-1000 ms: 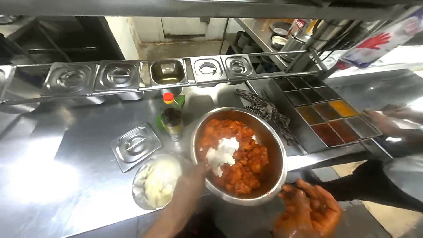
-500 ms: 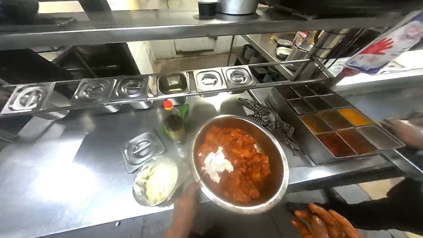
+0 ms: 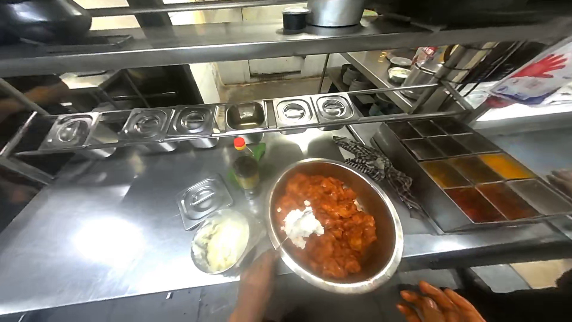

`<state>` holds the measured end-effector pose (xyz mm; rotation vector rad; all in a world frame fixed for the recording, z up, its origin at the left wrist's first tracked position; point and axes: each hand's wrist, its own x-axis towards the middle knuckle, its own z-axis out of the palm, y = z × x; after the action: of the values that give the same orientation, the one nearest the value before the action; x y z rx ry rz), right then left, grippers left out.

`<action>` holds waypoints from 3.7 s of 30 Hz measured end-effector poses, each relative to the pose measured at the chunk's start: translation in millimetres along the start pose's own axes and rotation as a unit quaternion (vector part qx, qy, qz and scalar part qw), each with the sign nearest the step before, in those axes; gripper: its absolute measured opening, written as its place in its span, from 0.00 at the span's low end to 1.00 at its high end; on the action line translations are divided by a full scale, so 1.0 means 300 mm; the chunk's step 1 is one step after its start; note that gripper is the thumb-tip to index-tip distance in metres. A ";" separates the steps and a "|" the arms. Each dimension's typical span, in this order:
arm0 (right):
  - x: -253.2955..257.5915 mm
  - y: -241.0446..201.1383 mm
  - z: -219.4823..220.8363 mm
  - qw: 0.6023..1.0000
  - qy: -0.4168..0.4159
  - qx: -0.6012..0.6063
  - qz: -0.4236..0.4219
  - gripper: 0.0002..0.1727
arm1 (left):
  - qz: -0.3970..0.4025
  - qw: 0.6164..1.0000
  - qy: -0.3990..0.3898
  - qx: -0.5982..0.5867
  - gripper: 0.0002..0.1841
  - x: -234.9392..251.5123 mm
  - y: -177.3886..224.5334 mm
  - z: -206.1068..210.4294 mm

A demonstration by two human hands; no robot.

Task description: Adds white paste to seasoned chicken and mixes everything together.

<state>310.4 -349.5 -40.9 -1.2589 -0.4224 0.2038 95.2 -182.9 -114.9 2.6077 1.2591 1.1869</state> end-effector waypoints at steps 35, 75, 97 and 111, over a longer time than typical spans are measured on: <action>-0.038 0.085 0.628 0.989 -0.138 -0.051 0.022 0.19 | 0.215 0.854 -0.472 0.041 0.05 0.416 -0.434 -0.459; -0.012 0.104 0.605 0.997 -0.071 -0.011 0.000 0.18 | -0.113 0.616 -0.747 -0.220 0.18 0.736 -0.600 -0.450; -0.006 0.079 0.365 0.997 0.050 -0.046 -0.035 0.19 | 0.115 0.936 -0.252 -0.218 0.15 0.635 -0.352 -0.210; -0.018 0.013 0.158 0.999 0.042 -0.024 0.001 0.19 | 0.364 0.905 -0.214 -0.058 0.10 0.564 -0.233 -0.057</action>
<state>286.1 -308.8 -34.1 -1.3102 -0.3552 0.1419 103.5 -26.6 -18.7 3.0773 0.1180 0.5968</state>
